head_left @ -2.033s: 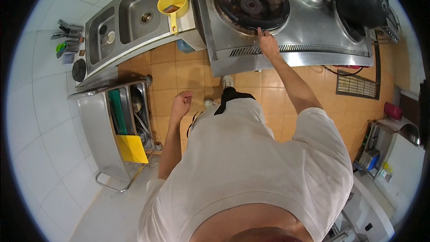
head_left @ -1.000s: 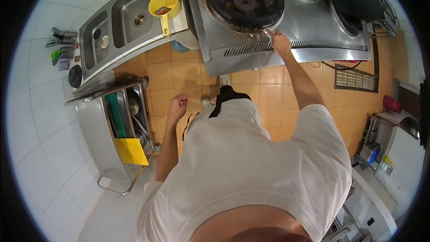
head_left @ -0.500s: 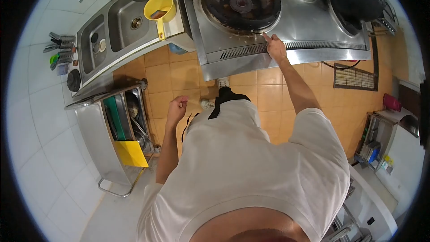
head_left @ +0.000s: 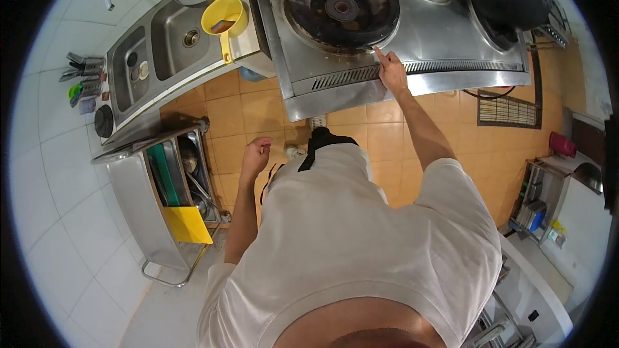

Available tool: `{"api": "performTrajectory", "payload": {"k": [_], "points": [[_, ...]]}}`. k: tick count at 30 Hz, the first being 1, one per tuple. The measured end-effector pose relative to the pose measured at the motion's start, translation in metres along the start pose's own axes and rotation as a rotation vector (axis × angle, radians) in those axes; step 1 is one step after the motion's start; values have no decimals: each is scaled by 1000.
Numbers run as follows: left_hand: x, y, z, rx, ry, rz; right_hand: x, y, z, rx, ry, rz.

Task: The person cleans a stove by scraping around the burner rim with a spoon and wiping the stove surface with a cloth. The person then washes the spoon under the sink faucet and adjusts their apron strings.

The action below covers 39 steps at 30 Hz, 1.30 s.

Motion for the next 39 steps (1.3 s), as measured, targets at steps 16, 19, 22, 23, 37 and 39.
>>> {"api": "performTrajectory", "payload": {"k": [16, 19, 22, 23, 37, 39], "points": [[-5, 1, 1, 6, -4, 25, 8, -4, -1, -99, 68, 15], [-3, 9, 3, 24, -3, 25, 6, 4, -8, -25, 13, -70], [-5, 12, 5, 14, 17, 0, 6, 4, -8, -45, 9, -56], [-4, 10, 4, 6, 28, -10, 6, 4, -7, -61, 19, -55], [13, -4, -6, 56, 39, 61, -10, 56, 50, -62, 84, -374], [2, -9, -4, 101, 32, 45, -21, 61, 58, -26, 100, -386]]}}
Point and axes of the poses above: each hand's wrist, its own x-axis away from the middle knuckle, its own z-axis out of the back of the hand, y = z × x, the point moved 6 cm from there along -x, towards the middle knuckle, and after that the axes turned 14 degrees about -y, right-handed, at the moved point
